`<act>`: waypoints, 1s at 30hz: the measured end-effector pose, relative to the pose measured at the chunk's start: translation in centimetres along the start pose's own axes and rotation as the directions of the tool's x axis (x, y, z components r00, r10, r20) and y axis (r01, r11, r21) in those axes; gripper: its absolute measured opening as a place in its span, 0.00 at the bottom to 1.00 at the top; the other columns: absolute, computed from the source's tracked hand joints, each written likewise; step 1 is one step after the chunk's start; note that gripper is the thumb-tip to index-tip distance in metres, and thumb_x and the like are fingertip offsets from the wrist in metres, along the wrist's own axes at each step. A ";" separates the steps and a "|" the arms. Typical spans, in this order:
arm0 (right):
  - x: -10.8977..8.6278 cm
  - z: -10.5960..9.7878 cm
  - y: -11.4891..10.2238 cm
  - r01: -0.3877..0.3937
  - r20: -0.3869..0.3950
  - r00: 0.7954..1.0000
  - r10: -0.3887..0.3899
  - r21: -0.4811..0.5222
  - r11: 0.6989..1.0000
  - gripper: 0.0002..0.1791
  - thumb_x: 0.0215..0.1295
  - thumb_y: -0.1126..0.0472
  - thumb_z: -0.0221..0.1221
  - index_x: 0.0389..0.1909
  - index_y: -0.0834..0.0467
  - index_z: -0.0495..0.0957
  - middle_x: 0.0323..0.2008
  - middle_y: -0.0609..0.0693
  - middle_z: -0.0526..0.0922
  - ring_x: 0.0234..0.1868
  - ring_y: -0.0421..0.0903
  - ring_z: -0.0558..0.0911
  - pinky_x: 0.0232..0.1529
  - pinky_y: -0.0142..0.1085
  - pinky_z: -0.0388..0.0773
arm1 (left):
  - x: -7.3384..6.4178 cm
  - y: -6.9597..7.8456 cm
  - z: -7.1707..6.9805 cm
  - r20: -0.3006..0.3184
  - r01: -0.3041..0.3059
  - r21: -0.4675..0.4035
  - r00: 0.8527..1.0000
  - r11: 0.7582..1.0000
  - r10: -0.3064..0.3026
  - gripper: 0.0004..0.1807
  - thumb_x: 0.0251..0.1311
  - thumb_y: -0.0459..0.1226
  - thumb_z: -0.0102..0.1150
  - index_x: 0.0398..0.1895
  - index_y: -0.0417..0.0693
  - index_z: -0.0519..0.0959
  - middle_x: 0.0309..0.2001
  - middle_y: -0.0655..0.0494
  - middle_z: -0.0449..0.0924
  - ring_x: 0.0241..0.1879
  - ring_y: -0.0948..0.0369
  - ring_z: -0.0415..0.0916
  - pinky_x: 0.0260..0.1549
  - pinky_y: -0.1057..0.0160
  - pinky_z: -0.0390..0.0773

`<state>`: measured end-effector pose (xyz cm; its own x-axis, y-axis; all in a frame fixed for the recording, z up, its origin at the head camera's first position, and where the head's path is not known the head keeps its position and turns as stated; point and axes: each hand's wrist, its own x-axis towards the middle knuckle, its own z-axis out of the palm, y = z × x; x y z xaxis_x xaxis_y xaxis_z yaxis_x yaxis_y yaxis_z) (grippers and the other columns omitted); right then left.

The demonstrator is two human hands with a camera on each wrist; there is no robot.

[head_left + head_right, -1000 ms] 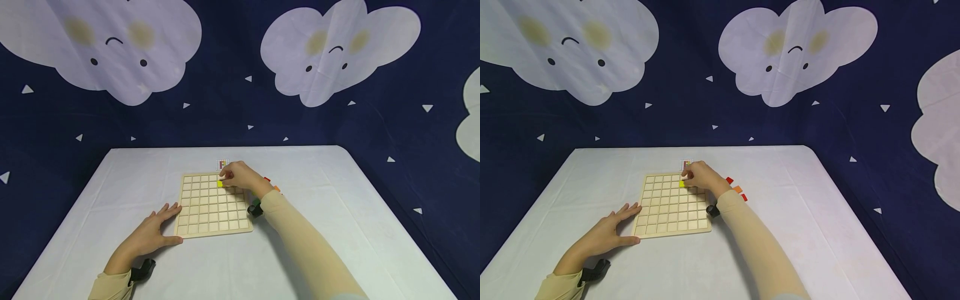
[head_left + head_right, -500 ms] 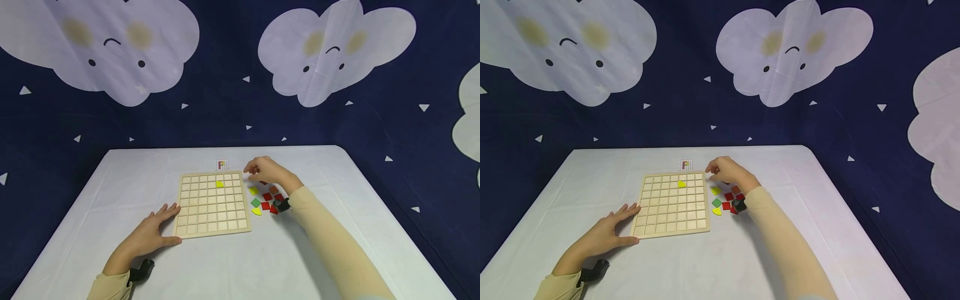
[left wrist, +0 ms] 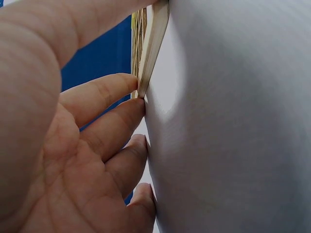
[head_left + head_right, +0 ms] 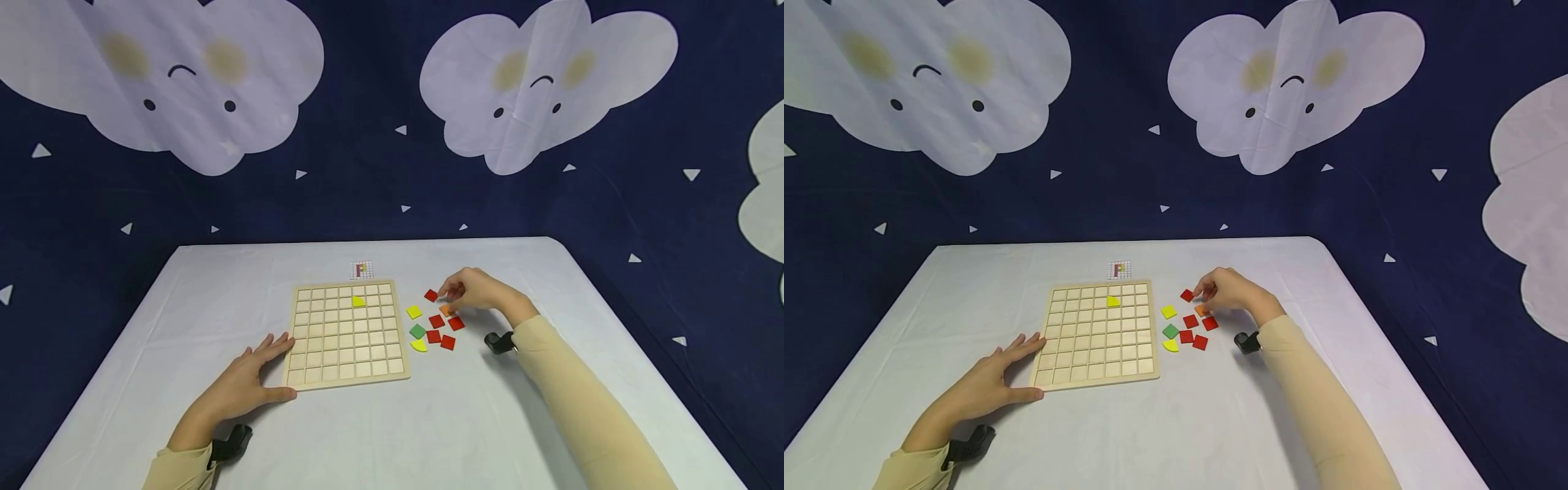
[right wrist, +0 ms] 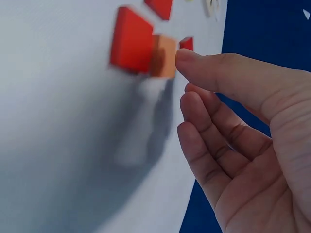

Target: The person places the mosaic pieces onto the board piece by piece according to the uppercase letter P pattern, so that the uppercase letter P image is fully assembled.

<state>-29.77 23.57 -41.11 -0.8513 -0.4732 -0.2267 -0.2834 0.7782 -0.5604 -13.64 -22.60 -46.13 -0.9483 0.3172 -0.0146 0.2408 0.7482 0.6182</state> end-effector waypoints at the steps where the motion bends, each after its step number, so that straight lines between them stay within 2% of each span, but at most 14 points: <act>1: -0.2 0.0 0.4 0.002 0.000 1.000 -0.002 0.007 1.000 0.16 0.61 0.68 0.75 0.50 0.58 0.90 0.39 0.50 0.90 0.40 0.44 0.84 0.44 0.34 0.82 | 0.0 0.0 0.0 -0.002 -0.001 -0.002 1.000 1.000 0.001 0.55 0.47 0.51 0.86 0.78 0.41 0.72 0.81 0.38 0.65 0.83 0.31 0.53 0.77 0.21 0.51; 12: -0.9 0.4 3.2 0.034 0.020 0.999 -0.036 0.080 0.996 0.15 0.62 0.68 0.74 0.50 0.58 0.90 0.41 0.50 0.89 0.41 0.43 0.81 0.45 0.30 0.82 | -0.1 -0.1 0.1 -0.005 -0.012 -0.004 1.000 1.000 0.012 0.55 0.47 0.51 0.86 0.78 0.41 0.72 0.80 0.38 0.65 0.83 0.31 0.53 0.76 0.20 0.52; 20: -1.1 0.7 3.8 0.017 0.041 0.999 -0.023 0.159 0.987 0.18 0.61 0.68 0.74 0.53 0.58 0.90 0.42 0.48 0.89 0.41 0.42 0.79 0.43 0.27 0.78 | 0.0 -0.1 0.1 -0.001 -0.006 -0.003 1.000 1.000 0.006 0.55 0.47 0.51 0.86 0.78 0.42 0.72 0.81 0.38 0.65 0.83 0.32 0.53 0.77 0.21 0.51; 30: -1.5 1.0 4.3 -0.009 0.027 1.000 0.002 0.241 0.971 0.19 0.61 0.65 0.75 0.54 0.59 0.90 0.43 0.47 0.89 0.43 0.44 0.79 0.45 0.27 0.78 | -0.1 0.1 0.0 -0.001 -0.003 -0.010 1.000 1.000 0.003 0.55 0.47 0.50 0.86 0.78 0.41 0.72 0.81 0.38 0.65 0.83 0.31 0.53 0.77 0.21 0.51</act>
<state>-29.32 27.20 -43.97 -0.8396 -0.4824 -0.2497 -0.1612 0.6602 -0.7336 -13.57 -22.61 -46.07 -0.9476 0.3192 -0.0119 0.2418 0.7411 0.6263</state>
